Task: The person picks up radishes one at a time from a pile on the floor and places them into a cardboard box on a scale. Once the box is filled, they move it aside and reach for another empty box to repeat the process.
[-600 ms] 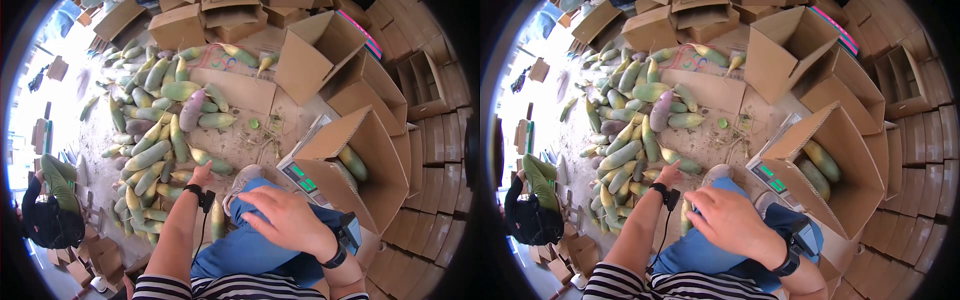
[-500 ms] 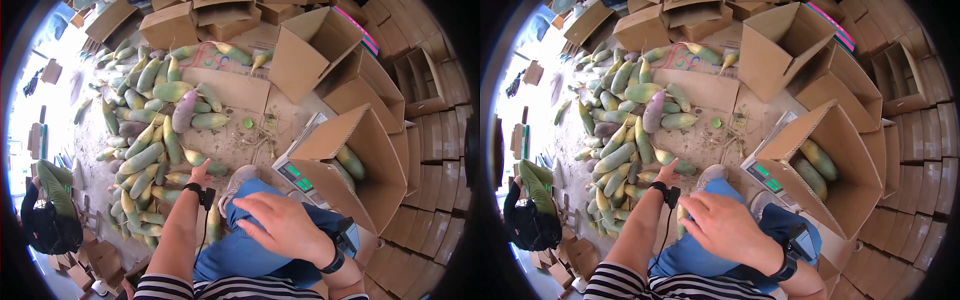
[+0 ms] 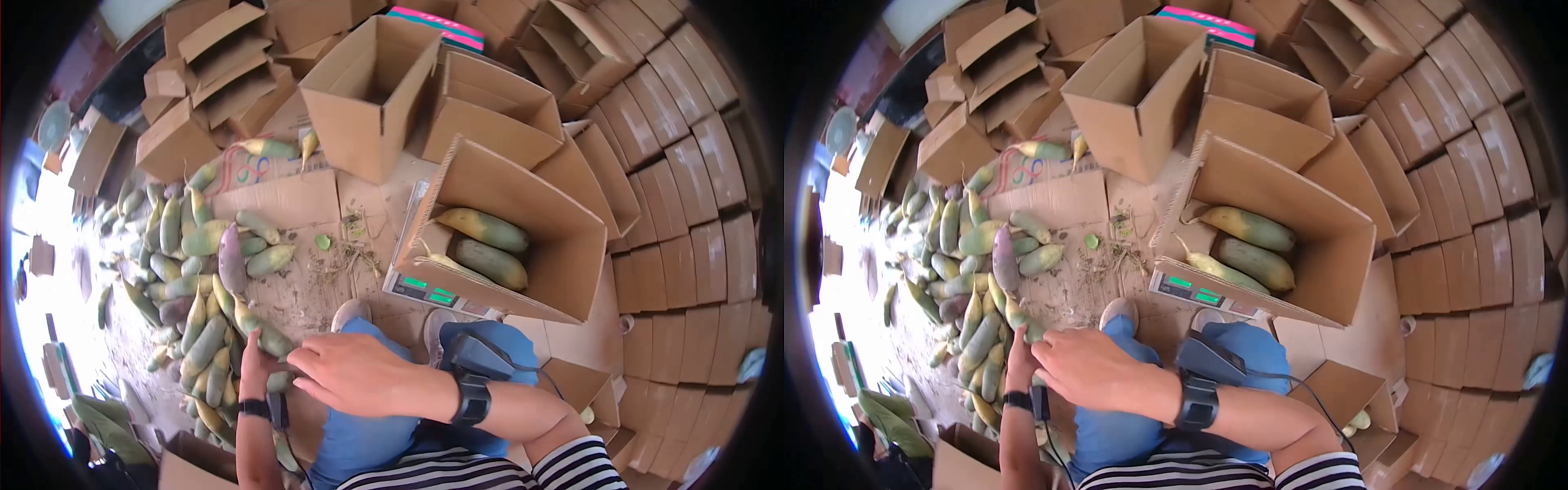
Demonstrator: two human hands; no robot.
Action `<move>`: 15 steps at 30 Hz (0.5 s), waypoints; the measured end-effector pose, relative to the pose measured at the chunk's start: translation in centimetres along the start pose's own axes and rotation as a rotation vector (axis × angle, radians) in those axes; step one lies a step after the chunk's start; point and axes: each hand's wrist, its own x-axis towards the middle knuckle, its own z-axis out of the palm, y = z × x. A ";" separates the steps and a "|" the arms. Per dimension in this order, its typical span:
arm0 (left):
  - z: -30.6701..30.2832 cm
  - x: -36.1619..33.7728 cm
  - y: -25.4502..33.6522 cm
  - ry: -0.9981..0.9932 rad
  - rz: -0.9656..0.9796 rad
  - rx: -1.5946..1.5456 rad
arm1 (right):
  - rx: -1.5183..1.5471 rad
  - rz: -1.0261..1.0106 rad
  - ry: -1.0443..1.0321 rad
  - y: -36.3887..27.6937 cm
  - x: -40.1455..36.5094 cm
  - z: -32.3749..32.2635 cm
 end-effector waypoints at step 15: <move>27.1 -22.1 4.9 -0.118 1.738 1.748 | -0.717 -0.059 0.351 0.5 -7.1 -7.4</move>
